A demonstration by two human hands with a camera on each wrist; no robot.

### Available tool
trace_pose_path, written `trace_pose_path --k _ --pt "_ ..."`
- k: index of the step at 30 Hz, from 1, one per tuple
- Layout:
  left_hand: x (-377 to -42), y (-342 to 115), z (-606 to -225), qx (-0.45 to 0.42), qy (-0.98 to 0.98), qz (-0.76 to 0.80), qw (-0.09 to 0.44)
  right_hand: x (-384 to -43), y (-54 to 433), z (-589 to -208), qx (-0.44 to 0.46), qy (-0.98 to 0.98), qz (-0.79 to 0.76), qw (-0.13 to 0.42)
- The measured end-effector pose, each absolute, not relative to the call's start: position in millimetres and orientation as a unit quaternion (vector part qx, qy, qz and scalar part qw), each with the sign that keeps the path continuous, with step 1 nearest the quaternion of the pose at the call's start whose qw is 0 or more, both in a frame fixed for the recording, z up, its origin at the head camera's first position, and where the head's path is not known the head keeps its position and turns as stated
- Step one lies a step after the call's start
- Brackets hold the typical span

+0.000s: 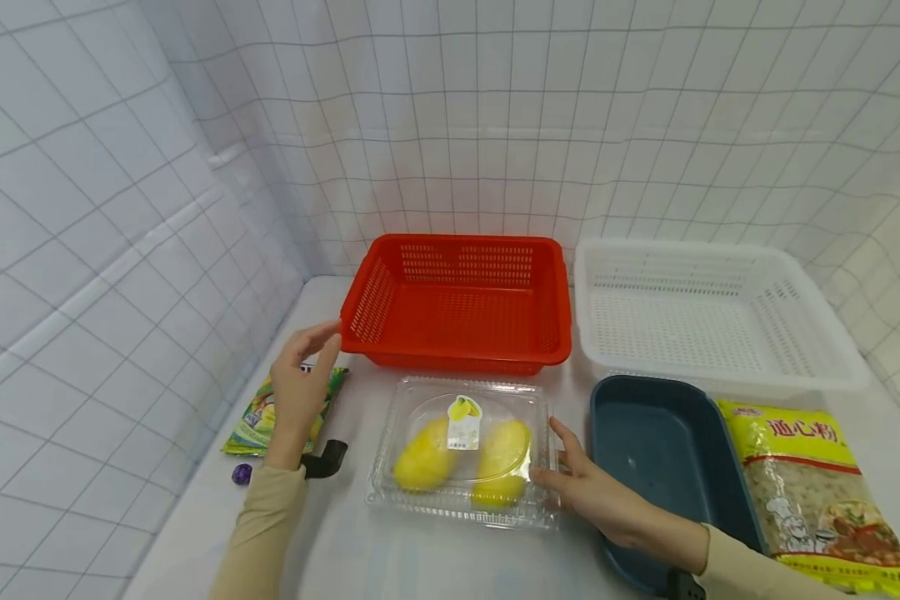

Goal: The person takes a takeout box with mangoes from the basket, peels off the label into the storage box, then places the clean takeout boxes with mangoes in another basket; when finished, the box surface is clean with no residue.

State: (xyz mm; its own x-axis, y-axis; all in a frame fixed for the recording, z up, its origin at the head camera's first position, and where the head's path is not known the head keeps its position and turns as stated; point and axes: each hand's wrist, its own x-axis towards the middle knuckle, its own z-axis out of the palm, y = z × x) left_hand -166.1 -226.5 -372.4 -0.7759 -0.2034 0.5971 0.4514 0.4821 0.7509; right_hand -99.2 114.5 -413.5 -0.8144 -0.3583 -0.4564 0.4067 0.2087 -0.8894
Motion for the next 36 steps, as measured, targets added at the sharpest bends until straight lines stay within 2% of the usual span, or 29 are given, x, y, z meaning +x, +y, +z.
trace_pose_path --k 2,8,12,21,25,28,33,36 --pt "-155 -224 -378 -0.12 -0.813 -0.5 0.273 -99 115 -413 0.018 0.717 -0.627 0.303" --pt "-136 -220 -410 -0.2 -0.863 -0.461 0.047 -99 116 -414 0.011 0.712 -0.634 0.301" --pt "-135 -216 -424 -0.208 -0.874 -0.437 -0.032 -100 116 -416 0.006 0.703 -0.643 0.304" --pt "-137 -207 -443 -0.174 -0.874 -0.443 -0.098 -100 117 -416 -0.003 0.715 -0.638 0.288" --pt "-133 -205 -445 -0.156 -0.863 -0.467 -0.107 -100 122 -411 -0.029 0.743 -0.615 0.262" --pt "-131 -203 -445 -0.156 -0.86 -0.474 -0.101 -104 128 -404 -0.099 0.791 -0.57 0.198" --pt "-131 -202 -445 -0.154 -0.86 -0.477 -0.097 -116 129 -397 -0.266 0.855 -0.446 0.01" --pt "-132 -201 -446 -0.149 -0.856 -0.485 -0.1 -128 122 -393 -0.339 0.856 -0.386 -0.059"
